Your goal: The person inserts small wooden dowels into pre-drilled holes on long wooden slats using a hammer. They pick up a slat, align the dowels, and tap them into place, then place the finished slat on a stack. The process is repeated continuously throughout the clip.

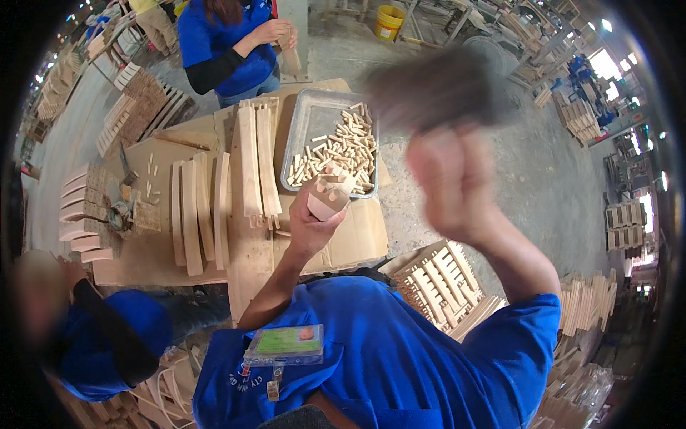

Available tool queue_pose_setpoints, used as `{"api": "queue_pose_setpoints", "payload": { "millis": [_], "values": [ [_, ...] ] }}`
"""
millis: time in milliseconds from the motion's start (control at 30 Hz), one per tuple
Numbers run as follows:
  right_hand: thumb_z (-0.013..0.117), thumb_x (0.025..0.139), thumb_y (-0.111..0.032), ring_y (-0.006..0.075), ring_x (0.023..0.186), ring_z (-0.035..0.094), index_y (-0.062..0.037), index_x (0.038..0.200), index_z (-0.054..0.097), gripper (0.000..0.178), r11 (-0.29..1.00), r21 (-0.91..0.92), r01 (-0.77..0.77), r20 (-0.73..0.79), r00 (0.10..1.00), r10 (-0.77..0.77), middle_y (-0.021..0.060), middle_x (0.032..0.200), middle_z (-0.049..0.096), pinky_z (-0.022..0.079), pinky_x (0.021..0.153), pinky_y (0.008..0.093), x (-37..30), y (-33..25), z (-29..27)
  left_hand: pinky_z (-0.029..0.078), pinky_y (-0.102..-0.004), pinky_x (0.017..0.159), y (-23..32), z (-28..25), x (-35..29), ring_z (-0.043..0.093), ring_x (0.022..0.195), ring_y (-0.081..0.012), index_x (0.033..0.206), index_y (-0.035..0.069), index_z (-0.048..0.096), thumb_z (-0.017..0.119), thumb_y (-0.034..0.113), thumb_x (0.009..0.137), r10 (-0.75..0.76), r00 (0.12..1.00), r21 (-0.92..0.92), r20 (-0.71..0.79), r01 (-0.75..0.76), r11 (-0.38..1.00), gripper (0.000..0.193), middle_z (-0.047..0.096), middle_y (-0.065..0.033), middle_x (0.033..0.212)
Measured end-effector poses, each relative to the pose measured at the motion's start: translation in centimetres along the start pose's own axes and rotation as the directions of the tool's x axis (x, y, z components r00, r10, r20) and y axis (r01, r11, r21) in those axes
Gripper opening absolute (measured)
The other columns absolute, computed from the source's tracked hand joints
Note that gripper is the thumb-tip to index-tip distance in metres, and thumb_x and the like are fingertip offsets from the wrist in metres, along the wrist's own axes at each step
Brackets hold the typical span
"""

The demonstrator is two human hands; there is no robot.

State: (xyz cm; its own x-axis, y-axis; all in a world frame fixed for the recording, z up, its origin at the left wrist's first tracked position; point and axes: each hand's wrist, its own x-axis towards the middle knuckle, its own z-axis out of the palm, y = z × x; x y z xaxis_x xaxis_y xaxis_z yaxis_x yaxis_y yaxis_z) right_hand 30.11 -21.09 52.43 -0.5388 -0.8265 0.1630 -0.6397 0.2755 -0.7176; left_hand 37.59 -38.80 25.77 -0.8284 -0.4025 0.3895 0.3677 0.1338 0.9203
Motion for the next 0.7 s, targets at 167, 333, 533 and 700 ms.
{"api": "queue_pose_setpoints", "payload": {
  "millis": [167, 333, 533, 700],
  "values": [
    [0.065, 0.103, -0.014, 0.0271, 0.066, 0.063, -0.0057, 0.127, 0.065, 0.026, 0.979, -0.2, -0.032, 0.091, 0.994, 0.052, 0.0231, 0.078, 0.067, 0.052, 0.064, 0.0421, 0.3, 0.9, 0.0, 0.055, -0.0316, 0.091, 1.6, 0.1, 0.4, 0.067, 0.107, -0.0139, 0.132, 0.001, 0.061, 0.085, -0.001, 0.08, 0.006, 1.0, 0.088, -0.022, -0.004, 0.996, 0.057, 0.072, -0.0077, 0.117],
    [0.052, 0.112, -0.018, 0.0069, 0.064, 0.046, -0.0017, 0.111, 0.062, 0.019, 0.974, 0.226, -0.017, -0.297, 0.951, 0.086, 0.0002, 0.073, 0.057, 0.04, 0.058, 0.0255, 0.9, -1.3, -1.7, 0.055, -0.0305, 0.089, -0.1, 0.3, -0.2, 0.067, 0.103, -0.0131, 0.129, 0.002, 0.062, 0.085, 0.002, 0.081, -0.019, 0.998, -0.067, -0.068, 0.014, 0.998, 0.053, 0.071, -0.0072, 0.114],
    [0.062, 0.104, -0.014, 0.024, 0.065, 0.059, -0.0057, 0.11, 0.065, 0.011, 0.966, -0.184, -0.181, 0.108, 0.973, 0.203, 0.0168, 0.076, 0.06, 0.048, 0.061, 0.0367, 1.9, 1.8, -0.4, 0.055, -0.0296, 0.088, -0.2, -0.1, 0.2, 0.066, 0.102, -0.0117, 0.129, 0.002, 0.061, 0.084, 0.003, 0.082, -0.013, 1.0, 0.081, -0.026, 0.015, 0.997, 0.053, 0.071, -0.0062, 0.114],
    [0.061, 0.107, -0.02, 0.0138, 0.063, 0.054, -0.0003, 0.108, 0.063, 0.02, 0.993, 0.116, -0.024, -0.225, 0.973, 0.049, 0.0122, 0.069, 0.051, 0.047, 0.06, 0.0338, 1.6, 0.7, -1.6, 0.055, -0.0296, 0.087, 0.9, -0.1, 0.2, 0.066, 0.1, -0.0117, 0.129, 0.002, 0.061, 0.084, 0.003, 0.083, -0.085, 0.995, -0.015, -0.051, 0.084, 0.996, 0.052, 0.071, -0.0052, 0.113]
  ]
}}
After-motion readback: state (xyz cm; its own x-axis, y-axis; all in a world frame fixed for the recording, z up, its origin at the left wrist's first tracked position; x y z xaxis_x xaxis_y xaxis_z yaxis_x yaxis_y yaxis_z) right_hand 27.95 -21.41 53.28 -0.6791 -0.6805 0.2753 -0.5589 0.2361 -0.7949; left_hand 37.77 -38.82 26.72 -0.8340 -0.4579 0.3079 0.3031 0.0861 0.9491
